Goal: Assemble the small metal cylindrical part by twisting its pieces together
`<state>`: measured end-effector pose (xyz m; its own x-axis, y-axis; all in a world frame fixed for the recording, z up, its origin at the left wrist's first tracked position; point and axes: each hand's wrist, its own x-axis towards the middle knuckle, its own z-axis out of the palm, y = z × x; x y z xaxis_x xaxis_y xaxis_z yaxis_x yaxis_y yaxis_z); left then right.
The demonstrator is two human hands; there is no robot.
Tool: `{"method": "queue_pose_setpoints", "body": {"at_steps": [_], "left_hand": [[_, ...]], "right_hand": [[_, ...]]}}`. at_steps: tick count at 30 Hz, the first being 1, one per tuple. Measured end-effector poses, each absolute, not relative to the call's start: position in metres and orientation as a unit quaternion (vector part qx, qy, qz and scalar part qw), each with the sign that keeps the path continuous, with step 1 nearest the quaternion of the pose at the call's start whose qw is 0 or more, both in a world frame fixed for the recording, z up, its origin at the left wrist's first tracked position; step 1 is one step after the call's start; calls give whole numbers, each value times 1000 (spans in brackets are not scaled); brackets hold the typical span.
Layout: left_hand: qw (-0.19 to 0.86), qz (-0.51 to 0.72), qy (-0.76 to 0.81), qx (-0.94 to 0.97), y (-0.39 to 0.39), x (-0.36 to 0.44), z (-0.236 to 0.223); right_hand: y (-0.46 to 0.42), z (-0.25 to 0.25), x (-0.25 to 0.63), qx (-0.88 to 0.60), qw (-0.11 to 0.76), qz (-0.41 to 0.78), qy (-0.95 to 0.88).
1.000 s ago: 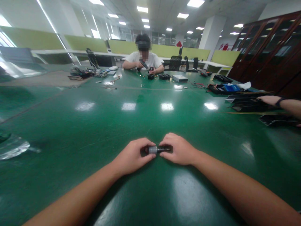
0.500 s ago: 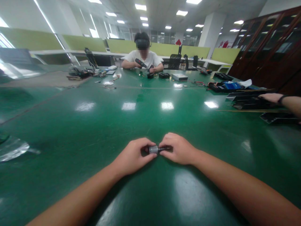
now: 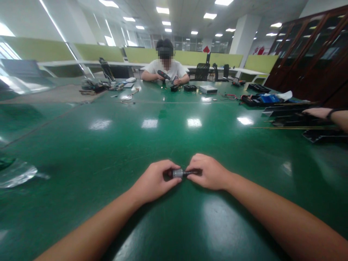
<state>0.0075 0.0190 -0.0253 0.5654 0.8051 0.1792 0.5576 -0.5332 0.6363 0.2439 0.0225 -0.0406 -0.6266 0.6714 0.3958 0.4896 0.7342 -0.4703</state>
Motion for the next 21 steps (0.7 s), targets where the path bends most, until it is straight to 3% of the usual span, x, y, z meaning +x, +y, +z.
{"method": "queue_pose_setpoints", "body": {"at_steps": [21], "left_hand": [[267,233,399,845,19,7,-26]], "right_hand": [[23,-41,250,-334,268,156,-890]]}}
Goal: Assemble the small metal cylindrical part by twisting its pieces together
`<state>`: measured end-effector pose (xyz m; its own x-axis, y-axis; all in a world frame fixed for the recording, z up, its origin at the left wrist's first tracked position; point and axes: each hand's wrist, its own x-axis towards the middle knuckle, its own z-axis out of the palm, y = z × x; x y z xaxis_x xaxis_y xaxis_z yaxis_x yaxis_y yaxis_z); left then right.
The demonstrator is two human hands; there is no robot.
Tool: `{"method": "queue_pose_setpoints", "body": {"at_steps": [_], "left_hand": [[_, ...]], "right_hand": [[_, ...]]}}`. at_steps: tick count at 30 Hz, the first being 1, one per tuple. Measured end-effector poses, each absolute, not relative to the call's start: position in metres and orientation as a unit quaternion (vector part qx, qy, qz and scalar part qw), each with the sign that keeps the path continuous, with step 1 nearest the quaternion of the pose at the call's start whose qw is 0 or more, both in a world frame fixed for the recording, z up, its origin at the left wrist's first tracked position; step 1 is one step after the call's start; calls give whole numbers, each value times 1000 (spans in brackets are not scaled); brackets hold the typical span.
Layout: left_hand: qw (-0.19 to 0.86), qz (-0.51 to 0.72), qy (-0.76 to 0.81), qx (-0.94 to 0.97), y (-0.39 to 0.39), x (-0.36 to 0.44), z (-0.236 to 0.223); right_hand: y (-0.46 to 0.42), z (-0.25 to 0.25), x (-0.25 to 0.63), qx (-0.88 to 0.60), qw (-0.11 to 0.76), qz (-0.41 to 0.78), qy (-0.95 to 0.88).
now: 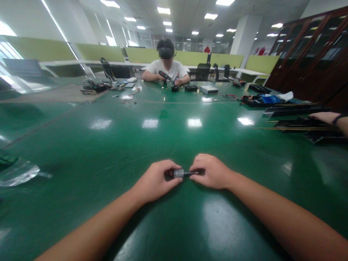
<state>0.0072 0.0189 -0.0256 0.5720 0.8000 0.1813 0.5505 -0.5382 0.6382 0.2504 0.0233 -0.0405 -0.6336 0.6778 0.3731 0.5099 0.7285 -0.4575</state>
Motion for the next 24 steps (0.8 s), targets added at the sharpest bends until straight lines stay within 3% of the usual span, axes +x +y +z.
{"method": "queue_pose_setpoints", "body": {"at_steps": [24], "left_hand": [[265,230,399,847,19,6,-26]], "right_hand": [[23,-31,260,-362,215,130,-898]]}}
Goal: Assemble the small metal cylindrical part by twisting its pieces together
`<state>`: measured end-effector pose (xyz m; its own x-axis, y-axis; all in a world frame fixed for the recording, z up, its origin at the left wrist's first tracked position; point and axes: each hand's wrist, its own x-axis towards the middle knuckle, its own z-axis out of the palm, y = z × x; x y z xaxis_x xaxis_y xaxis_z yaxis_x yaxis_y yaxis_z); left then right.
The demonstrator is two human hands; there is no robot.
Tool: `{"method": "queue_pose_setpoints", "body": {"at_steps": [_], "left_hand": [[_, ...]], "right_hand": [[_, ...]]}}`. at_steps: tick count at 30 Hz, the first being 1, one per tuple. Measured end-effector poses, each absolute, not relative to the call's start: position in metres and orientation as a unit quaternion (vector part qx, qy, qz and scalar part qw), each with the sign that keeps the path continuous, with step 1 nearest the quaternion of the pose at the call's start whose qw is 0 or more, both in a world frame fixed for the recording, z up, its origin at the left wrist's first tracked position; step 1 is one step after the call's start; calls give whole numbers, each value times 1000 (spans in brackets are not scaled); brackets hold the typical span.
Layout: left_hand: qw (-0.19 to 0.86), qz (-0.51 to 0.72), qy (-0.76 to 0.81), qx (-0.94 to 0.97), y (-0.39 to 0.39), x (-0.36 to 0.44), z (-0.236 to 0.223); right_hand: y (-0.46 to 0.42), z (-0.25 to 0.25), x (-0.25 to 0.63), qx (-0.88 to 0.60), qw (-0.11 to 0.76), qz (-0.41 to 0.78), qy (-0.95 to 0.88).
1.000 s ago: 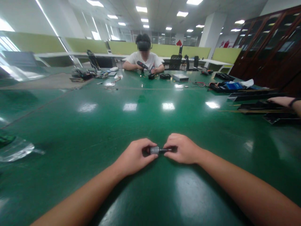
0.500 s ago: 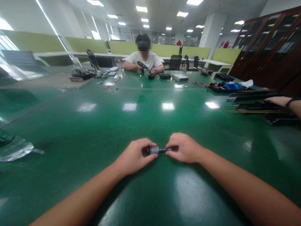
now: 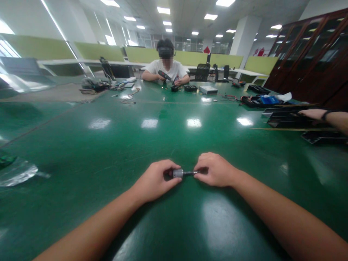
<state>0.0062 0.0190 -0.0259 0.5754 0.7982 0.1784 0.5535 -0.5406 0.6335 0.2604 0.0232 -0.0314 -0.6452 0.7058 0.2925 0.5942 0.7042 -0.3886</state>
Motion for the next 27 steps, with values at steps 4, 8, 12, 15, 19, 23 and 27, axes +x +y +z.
{"method": "queue_pose_setpoints", "body": {"at_steps": [4,8,12,15,19,23,27], "left_hand": [[268,229,400,846,19,6,-26],[273,227,403,844,19,5,-26],[272,224,403,844,19,5,-26],[276,223,403,844,20,4,-26],[284,218,399,844,21,4,-27],[284,219,400,844,21,4,-27],[285,225,399,842,20,5,-28]], "right_hand": [[24,-30,262,-366,205,133,-898],[24,-29,263,-364,198,137,-900],[24,-25,266,-370,190,134,-899],[28,-22,274,-372,173,145,-900],[36,-21,287,-388,157,175,-891],[37,-20,289,-393,161,199,-883],[31,-19,280,-387,149,206,-886]]}}
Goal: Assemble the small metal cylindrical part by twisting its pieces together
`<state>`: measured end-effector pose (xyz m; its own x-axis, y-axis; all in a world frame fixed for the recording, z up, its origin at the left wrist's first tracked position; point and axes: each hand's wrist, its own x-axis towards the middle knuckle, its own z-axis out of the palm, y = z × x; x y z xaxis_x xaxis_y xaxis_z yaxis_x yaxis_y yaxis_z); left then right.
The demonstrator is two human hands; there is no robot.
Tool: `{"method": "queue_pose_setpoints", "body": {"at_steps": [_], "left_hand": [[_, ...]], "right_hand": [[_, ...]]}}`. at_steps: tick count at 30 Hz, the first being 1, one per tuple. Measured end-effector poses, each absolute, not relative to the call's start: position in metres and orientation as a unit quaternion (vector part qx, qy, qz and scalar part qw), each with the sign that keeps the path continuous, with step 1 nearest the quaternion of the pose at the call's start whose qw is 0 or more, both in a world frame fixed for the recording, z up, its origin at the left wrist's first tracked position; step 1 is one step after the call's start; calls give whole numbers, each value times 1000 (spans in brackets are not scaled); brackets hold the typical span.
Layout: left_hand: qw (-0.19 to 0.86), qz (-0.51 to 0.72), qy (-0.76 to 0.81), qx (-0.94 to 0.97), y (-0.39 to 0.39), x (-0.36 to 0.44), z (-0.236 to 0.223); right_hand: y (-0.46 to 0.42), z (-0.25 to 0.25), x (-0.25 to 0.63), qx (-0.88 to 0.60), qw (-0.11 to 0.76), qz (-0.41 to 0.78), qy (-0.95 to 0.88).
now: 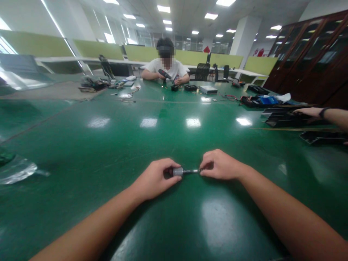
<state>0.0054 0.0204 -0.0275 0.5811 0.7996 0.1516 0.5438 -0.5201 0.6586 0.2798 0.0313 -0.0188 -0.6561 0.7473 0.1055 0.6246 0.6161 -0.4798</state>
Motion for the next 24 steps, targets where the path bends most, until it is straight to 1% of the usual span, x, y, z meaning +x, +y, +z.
{"method": "queue_pose_setpoints", "body": {"at_steps": [6,11,18,24], "left_hand": [[285,225,403,840,20,6,-26],[276,227,404,842,21,8,-26],[276,233,390,847,17,12,-26],[221,244,365,871,17,12,-25]], "right_hand": [[29,-23,271,-386,163,172,-891],[28,-25,268,-361,173,179,-899],[25,-38,238,-333,234,127,-904],[22,-39,236,-332,244,136,-901]]}}
